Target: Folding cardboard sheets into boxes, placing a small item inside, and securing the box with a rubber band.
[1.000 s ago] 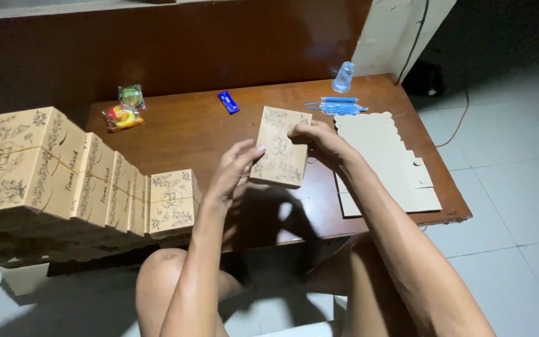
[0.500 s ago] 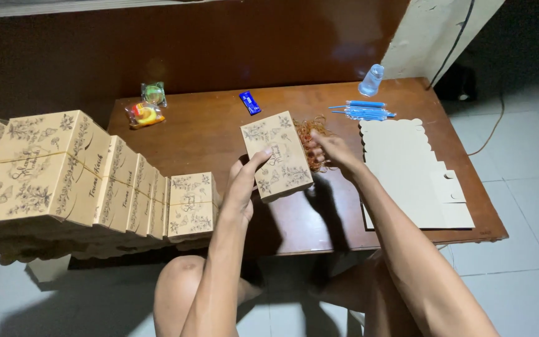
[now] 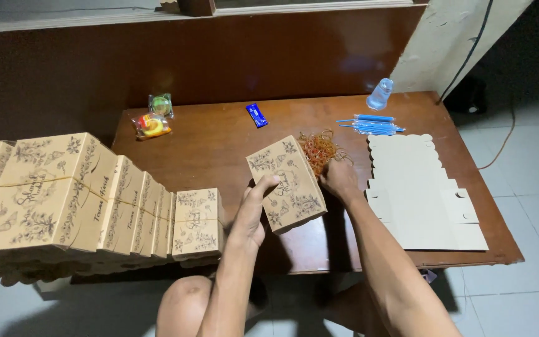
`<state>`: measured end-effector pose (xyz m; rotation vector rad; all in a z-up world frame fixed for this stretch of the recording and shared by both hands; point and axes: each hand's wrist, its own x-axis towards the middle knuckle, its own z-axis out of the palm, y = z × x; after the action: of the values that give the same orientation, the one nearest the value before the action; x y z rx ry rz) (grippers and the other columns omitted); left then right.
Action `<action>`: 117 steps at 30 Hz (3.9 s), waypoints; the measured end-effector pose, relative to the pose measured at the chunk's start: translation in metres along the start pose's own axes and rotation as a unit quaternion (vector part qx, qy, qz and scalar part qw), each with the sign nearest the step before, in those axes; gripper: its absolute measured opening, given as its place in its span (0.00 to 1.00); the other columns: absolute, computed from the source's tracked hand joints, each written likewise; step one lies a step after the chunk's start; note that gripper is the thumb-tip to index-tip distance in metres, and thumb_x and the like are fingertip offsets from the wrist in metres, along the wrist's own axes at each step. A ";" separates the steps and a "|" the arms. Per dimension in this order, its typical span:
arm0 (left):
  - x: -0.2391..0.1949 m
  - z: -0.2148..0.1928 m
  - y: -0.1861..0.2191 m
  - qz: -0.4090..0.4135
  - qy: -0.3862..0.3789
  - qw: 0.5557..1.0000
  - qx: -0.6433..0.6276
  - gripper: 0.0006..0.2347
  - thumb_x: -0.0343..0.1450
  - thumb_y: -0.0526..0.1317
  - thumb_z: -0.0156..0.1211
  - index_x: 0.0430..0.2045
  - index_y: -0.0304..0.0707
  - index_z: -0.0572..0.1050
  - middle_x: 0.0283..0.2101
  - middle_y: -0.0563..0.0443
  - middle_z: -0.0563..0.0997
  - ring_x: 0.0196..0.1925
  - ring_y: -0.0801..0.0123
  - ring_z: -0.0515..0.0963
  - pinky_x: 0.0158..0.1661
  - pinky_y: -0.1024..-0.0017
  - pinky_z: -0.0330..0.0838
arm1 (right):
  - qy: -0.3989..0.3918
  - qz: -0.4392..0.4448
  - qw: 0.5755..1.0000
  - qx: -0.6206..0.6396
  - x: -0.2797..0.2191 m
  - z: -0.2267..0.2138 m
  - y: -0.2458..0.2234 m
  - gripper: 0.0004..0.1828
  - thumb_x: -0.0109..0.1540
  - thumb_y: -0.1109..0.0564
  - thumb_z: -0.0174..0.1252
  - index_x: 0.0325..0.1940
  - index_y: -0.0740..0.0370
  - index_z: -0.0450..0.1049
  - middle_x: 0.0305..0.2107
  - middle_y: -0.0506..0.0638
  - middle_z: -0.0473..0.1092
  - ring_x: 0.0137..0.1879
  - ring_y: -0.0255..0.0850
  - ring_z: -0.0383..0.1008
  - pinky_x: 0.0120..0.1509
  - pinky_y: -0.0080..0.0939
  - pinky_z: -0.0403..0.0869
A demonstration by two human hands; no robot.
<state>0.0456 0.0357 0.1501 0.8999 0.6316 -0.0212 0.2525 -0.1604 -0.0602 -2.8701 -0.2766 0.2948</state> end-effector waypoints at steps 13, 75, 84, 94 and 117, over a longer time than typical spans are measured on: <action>-0.006 -0.002 0.002 -0.015 -0.046 0.998 -0.043 0.21 0.60 0.44 0.68 0.45 0.35 0.75 0.39 0.41 0.80 0.40 0.55 0.82 0.39 0.56 0.80 | 0.070 0.006 0.993 0.098 -0.014 -0.042 -0.011 0.10 0.55 0.43 0.66 0.32 0.46 0.86 0.33 0.55 0.81 0.49 0.58 0.80 0.51 0.55 0.77; -0.021 -0.003 -0.066 0.034 -0.274 0.961 -0.022 0.28 0.67 0.36 0.68 0.65 0.46 0.69 0.59 0.41 0.77 0.60 0.60 0.74 0.62 0.50 0.67 | -0.152 0.147 0.640 0.739 -0.172 -0.139 -0.071 0.17 0.54 0.57 0.69 0.46 0.63 0.80 0.39 0.54 0.78 0.46 0.46 0.80 0.55 0.50 0.77; -0.048 0.005 -0.026 -0.052 -0.402 0.881 0.245 0.29 0.66 0.54 0.67 0.52 0.43 0.58 0.42 0.34 0.75 0.49 0.55 0.72 0.53 0.67 0.66 | -0.145 0.094 0.755 0.633 -0.139 -0.124 -0.035 0.17 0.57 0.52 0.72 0.22 0.57 0.69 0.16 0.40 0.56 0.21 0.27 0.57 0.22 0.22 0.56; -0.029 0.011 -0.054 -0.095 -0.297 0.921 0.232 0.26 0.64 0.53 0.68 0.42 0.34 0.63 0.52 0.23 0.66 0.56 0.49 0.68 0.57 0.54 0.64 | -0.048 0.037 0.860 0.506 -0.167 -0.154 -0.044 0.27 0.52 0.53 0.76 0.15 0.60 0.62 0.09 0.46 0.55 0.15 0.32 0.61 0.17 0.23 0.55; 0.003 -0.003 -0.064 -0.024 -0.271 0.952 0.142 0.29 0.63 0.46 0.77 0.51 0.29 0.66 0.40 0.35 0.77 0.39 0.55 0.82 0.41 0.59 0.81 | -0.200 0.052 0.796 0.569 -0.122 -0.132 -0.051 0.10 0.56 0.54 0.65 0.27 0.61 0.74 0.18 0.42 0.60 0.26 0.32 0.64 0.32 0.31 0.61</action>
<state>0.0292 -0.0020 0.1011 1.0984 0.1336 -0.3995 0.1564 -0.1662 0.1002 -1.5992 0.0213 0.7710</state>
